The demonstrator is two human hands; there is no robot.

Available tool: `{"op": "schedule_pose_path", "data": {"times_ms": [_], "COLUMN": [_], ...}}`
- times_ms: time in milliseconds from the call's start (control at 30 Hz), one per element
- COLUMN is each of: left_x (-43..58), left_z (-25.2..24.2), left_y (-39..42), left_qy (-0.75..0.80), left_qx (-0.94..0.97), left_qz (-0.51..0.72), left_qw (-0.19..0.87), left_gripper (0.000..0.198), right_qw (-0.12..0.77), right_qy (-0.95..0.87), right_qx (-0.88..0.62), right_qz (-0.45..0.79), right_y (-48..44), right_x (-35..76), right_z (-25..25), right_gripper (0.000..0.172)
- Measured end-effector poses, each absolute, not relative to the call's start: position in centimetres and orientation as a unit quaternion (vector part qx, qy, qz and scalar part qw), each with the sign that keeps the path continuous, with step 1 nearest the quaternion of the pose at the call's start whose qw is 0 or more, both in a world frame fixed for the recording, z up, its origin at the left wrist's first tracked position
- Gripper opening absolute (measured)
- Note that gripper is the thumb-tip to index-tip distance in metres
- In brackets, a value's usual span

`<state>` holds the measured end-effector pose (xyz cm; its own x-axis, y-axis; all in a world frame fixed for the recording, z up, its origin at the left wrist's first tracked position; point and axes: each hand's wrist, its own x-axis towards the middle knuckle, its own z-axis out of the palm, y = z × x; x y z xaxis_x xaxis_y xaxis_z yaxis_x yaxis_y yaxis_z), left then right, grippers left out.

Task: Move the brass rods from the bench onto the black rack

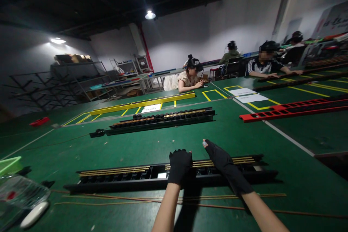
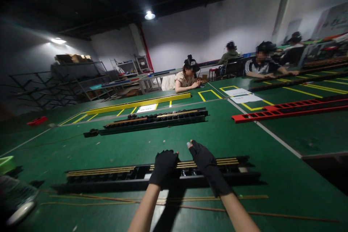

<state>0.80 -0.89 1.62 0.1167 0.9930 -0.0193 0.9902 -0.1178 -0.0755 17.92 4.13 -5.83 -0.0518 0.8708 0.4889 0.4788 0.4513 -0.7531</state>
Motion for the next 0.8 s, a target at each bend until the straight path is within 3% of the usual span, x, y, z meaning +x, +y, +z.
{"op": "schedule_pose_path", "data": {"times_ms": [167, 500, 800], "left_x": [2.8, 3.9, 5.6], "left_z": [2.9, 0.9, 3.5], "left_y": [0.0, -1.0, -0.4], "left_qy": [-0.642, -0.628, -0.659], "left_qx": [-0.766, -0.778, -0.752], "left_qz": [0.025, 0.025, 0.002], "left_qw": [0.023, -0.002, -0.003], "left_gripper": [0.042, 0.039, 0.042], "right_qw": [0.487, 0.458, 0.470], "right_qy": [-0.703, -0.714, -0.712], "right_qx": [-0.480, -0.489, -0.475], "right_qz": [0.196, 0.201, 0.214], "right_y": [4.2, 4.1, 4.3], "right_x": [18.1, 18.3, 18.4], "right_z": [-5.5, -5.4, -5.3], "right_gripper": [0.055, 0.059, 0.057]}}
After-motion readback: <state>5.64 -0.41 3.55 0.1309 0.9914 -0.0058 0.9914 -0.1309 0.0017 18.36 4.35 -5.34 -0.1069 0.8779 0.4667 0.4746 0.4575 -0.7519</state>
